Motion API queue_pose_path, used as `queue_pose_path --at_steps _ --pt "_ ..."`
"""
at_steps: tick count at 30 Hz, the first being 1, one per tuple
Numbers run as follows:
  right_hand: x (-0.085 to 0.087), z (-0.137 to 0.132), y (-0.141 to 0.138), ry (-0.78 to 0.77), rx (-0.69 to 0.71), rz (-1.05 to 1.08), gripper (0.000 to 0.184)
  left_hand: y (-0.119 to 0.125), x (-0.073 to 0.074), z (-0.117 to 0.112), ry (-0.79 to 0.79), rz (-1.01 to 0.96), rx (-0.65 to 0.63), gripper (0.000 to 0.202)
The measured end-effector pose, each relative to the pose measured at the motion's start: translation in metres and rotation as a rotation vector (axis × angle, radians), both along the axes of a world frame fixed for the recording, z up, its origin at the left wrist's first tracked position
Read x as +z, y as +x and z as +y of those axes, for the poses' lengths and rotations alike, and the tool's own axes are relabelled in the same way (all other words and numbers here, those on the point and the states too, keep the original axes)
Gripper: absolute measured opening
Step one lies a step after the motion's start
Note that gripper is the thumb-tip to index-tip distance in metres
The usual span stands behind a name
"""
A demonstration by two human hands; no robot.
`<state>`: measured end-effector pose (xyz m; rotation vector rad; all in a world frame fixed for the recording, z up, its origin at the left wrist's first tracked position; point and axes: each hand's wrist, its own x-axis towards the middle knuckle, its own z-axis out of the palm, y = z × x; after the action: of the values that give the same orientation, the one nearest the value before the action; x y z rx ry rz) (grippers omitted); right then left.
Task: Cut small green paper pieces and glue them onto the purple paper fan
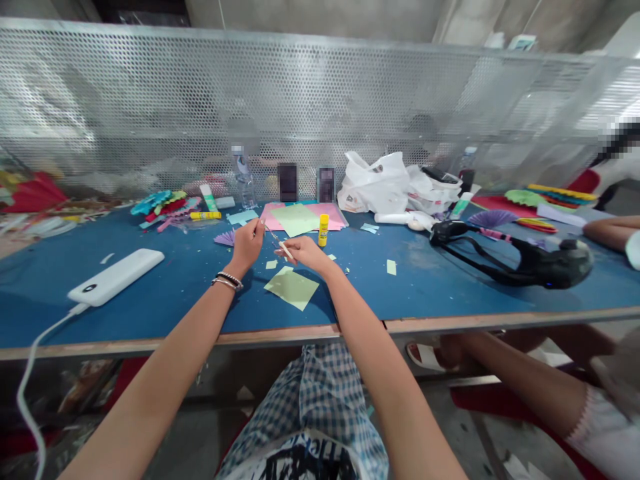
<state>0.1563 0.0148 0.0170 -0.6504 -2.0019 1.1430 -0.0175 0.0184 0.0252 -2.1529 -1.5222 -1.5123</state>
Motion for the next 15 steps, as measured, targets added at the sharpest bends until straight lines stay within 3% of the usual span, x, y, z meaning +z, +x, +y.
queue_pose_path --at_steps 15 --pt "-0.0032 0.001 -0.0042 -0.021 -0.017 -0.005 0.022 0.0007 -0.0021 0.0016 0.027 -0.04 0.016 0.032"
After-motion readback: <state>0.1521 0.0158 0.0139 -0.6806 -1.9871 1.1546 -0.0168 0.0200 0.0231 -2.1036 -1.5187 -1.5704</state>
